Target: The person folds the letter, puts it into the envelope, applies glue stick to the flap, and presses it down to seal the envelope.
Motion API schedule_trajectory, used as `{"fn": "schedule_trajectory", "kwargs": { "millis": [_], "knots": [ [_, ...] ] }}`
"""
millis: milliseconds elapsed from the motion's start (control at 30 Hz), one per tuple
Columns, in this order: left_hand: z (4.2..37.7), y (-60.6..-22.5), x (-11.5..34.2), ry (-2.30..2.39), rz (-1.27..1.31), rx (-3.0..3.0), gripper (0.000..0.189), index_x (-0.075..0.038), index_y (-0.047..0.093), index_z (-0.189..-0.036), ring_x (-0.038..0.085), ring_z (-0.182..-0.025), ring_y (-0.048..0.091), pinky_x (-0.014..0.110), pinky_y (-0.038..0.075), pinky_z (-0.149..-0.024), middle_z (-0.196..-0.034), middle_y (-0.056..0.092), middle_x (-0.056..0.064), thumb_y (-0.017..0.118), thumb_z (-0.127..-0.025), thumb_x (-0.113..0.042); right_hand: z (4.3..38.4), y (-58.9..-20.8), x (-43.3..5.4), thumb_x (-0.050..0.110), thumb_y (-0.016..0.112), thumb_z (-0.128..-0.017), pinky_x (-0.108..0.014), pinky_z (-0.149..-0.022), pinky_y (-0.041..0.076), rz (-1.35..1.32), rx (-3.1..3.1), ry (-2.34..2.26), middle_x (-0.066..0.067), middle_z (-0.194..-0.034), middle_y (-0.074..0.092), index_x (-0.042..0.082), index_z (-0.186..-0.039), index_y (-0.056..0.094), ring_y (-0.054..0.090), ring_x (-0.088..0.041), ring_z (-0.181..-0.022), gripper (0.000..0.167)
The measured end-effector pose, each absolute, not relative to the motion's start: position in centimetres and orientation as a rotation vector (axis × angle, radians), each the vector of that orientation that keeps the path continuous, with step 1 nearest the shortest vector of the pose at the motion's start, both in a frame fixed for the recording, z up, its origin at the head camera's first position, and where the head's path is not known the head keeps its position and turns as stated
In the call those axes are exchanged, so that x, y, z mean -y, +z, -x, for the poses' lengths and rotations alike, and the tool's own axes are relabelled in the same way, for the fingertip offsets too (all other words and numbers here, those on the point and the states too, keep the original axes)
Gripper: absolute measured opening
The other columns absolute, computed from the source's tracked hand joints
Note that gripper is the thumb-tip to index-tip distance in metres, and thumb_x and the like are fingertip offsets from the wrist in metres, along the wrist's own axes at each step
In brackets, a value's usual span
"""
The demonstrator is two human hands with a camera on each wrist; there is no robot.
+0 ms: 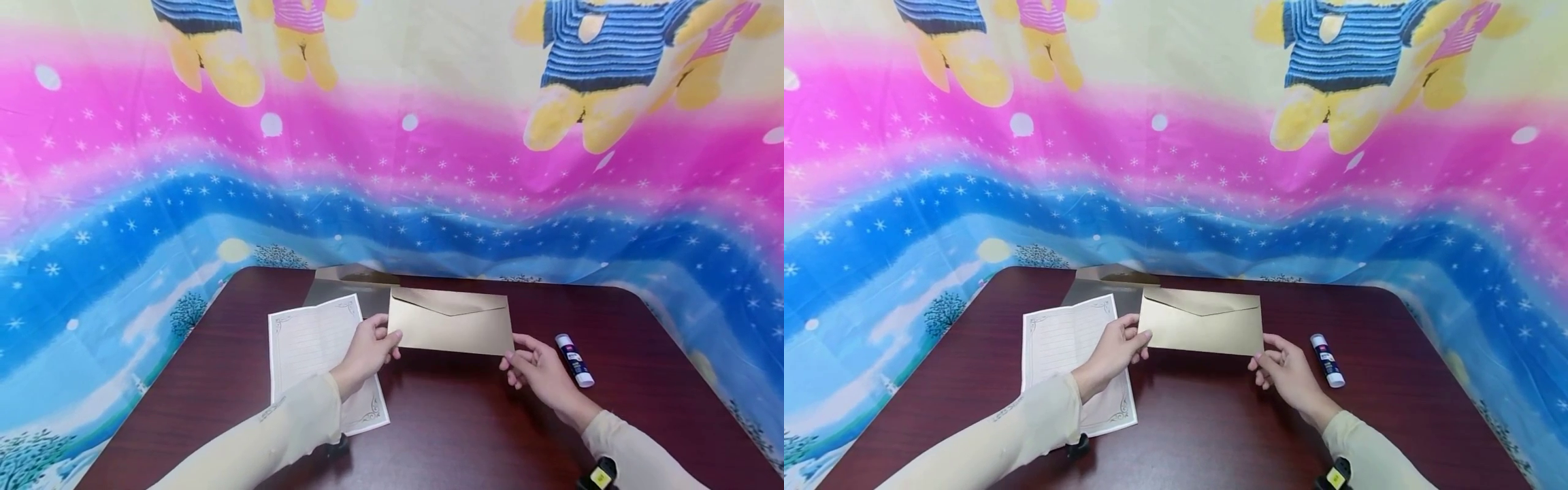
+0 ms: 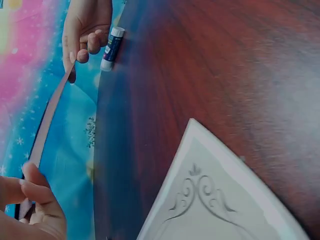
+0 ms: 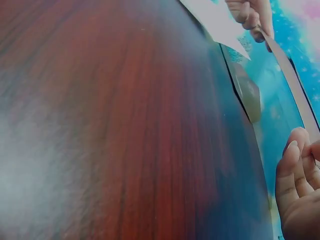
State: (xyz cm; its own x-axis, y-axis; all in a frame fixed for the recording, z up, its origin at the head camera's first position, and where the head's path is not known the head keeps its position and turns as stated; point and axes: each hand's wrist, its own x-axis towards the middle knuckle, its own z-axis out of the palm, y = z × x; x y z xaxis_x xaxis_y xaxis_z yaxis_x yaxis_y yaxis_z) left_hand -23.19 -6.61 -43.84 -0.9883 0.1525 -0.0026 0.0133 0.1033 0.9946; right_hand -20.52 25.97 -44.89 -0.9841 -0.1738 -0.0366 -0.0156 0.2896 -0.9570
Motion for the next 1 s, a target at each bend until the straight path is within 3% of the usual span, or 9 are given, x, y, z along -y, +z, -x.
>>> {"fn": "schedule_trajectory", "kwargs": {
  "millis": [133,233,300,433,533,733,1000],
  "knots": [
    [23.9,-43.5,6.2,1.967,-0.123,-2.333,0.052,0.009,0.042,-0.147,0.013,-0.059,0.058,0.022,0.046,-0.059,-0.070,0.064,0.006,0.049,-0.095,0.006,21.3,-45.0,-25.9,0.013,0.049,-0.107,-0.024,-0.068,0.058,0.093,-2.376,-1.847,-0.009,-0.092,0.071,-0.005,-0.148,0.034,0.064,-0.010,-0.070,0.048],
    [24.5,-43.5,5.9,1.933,-0.121,-2.365,0.058,0.009,0.038,-0.149,0.015,-0.063,0.062,0.021,0.047,-0.060,-0.080,0.070,0.017,0.046,-0.092,0.009,22.0,-45.1,-25.8,0.016,0.048,-0.108,-0.022,-0.070,0.058,0.050,-2.357,-1.895,-0.002,-0.091,0.071,-0.007,-0.146,0.038,0.065,-0.007,-0.073,0.045],
    [25.0,-43.4,5.7,1.914,-0.139,-2.374,0.060,0.009,0.034,-0.151,0.016,-0.064,0.065,0.021,0.049,-0.059,-0.088,0.072,0.025,0.046,-0.092,0.009,22.5,-45.2,-25.7,0.016,0.047,-0.108,-0.021,-0.070,0.057,0.017,-2.356,-1.920,0.003,-0.090,0.071,-0.009,-0.143,0.040,0.066,-0.005,-0.074,0.044],
    [25.9,-43.2,5.5,1.847,-0.197,-2.413,0.060,0.007,0.028,-0.155,0.015,-0.059,0.068,0.034,0.060,-0.059,-0.102,0.073,0.030,0.046,-0.098,0.006,23.5,-45.3,-25.6,0.017,0.046,-0.108,-0.019,-0.070,0.057,-0.059,-2.345,-1.952,0.007,-0.088,0.072,-0.009,-0.143,0.041,0.067,-0.002,-0.074,0.044],
    [26.5,-43.0,5.5,1.770,-0.220,-2.479,0.057,0.004,0.030,-0.155,0.015,-0.052,0.067,0.039,0.061,-0.058,-0.104,0.074,0.029,0.048,-0.101,0.001,24.1,-45.3,-25.4,0.016,0.045,-0.108,-0.017,-0.070,0.057,-0.091,-2.319,-1.980,0.007,-0.088,0.072,-0.008,-0.148,0.036,0.068,-0.001,-0.074,0.048],
    [27.8,-43.2,5.3,1.638,-0.198,-2.600,0.054,0.002,0.040,-0.152,0.010,-0.044,0.058,0.026,0.055,-0.048,-0.089,0.075,0.023,0.055,-0.101,-0.006,25.3,-45.1,-25.0,0.012,0.046,-0.107,-0.017,-0.067,0.056,-0.154,-2.267,-2.046,0.007,-0.086,0.071,-0.006,-0.155,0.026,0.067,-0.001,-0.072,0.054],
    [29.5,-44.0,4.5,1.548,-0.094,-2.696,0.046,0.005,0.051,-0.143,0.008,-0.044,0.055,0.023,0.051,-0.047,-0.073,0.074,0.007,0.059,-0.100,-0.010,26.7,-45.4,-25.2,0.014,0.047,-0.107,-0.018,-0.068,0.058,-0.228,-2.263,-2.035,0.006,-0.087,0.072,0.000,-0.157,0.025,0.069,-0.003,-0.071,0.056]
  ]
}}
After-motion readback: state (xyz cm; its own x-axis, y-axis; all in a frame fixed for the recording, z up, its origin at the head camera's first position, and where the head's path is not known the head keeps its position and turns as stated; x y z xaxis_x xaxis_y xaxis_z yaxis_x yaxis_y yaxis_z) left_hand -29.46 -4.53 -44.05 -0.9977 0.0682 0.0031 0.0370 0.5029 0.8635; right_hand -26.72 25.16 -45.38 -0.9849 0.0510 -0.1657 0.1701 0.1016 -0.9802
